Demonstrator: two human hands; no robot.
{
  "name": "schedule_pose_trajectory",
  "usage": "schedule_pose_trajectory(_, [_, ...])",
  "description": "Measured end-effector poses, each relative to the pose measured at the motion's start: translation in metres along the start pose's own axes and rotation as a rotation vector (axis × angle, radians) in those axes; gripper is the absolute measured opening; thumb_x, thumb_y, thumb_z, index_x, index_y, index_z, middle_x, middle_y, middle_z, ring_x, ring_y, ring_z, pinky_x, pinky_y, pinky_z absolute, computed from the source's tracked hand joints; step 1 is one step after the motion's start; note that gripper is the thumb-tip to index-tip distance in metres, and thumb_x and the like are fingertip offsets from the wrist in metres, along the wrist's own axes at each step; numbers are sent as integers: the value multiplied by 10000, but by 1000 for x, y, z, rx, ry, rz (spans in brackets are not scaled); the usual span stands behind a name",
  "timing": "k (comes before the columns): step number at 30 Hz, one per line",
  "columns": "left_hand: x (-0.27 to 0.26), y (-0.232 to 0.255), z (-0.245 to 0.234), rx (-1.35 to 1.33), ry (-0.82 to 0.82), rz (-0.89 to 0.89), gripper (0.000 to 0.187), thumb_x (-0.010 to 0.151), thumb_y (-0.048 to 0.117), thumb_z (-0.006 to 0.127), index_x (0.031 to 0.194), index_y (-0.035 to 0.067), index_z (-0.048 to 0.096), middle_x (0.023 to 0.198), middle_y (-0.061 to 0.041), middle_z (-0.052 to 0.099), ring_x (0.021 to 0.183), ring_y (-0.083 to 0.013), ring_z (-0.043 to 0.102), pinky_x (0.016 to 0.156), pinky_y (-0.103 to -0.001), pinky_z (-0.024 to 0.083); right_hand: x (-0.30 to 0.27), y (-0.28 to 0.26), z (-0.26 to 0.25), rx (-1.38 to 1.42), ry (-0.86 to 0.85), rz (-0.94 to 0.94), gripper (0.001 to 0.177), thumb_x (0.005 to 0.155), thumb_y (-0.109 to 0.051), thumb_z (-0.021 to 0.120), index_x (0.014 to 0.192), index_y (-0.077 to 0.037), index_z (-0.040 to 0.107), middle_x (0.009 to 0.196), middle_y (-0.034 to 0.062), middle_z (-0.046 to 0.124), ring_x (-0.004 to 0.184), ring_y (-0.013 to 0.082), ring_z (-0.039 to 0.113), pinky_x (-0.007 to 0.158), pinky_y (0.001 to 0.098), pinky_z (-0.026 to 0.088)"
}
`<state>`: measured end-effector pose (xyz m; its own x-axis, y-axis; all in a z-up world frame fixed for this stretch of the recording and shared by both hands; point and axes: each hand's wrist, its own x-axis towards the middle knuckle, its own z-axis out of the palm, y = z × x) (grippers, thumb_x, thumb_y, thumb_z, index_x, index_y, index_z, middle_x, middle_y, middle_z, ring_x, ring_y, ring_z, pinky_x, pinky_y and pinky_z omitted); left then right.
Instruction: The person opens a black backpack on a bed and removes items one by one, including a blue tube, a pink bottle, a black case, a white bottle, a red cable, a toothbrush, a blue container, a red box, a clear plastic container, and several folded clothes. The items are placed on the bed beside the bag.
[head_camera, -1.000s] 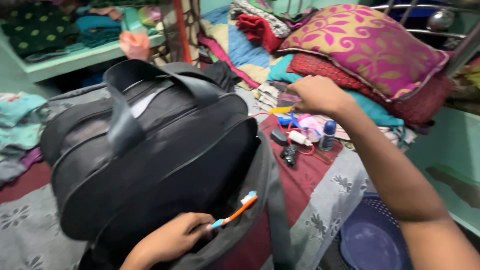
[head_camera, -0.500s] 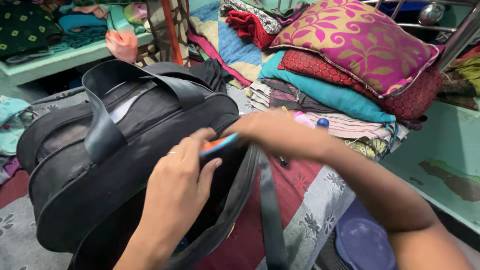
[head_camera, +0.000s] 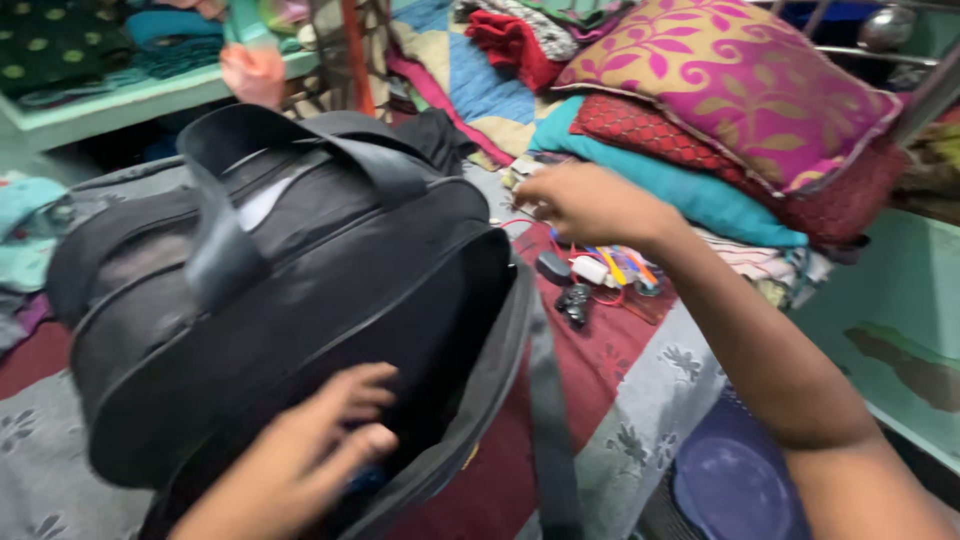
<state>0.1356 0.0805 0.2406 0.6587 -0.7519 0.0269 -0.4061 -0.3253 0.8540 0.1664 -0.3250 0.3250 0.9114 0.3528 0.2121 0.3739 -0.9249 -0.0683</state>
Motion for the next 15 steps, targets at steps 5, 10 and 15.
schedule_pose_trajectory(5, [-21,-29,69,74,-497,123,660,1089,436,409,1616,65,270,1615,-218,411,1470,-330,430,1213,-410,341,22,-111,30,407,-471,-568,565,634,10,631,1195,-21,682,1142,172,715,1072,338,701,906,404,555])
schedule_pose_trajectory(10, [-40,-34,84,183,-561,28,761,1070,544,253,1652,72,123,1704,-243,191,1576,-424,102,1248,-497,117,31,-201,94,164,-778,-570,756,752,-7,634,1485,-37,452,1262,249,650,1163,404,625,959,482,503])
schedule_pose_trajectory(15, [-49,-34,91,177,-506,5,779,1051,538,247,1657,68,112,1675,-268,200,1551,-434,163,1240,-505,127,38,-242,144,202,-724,-544,896,752,-38,683,1575,-114,335,1420,286,497,1150,450,596,946,494,490])
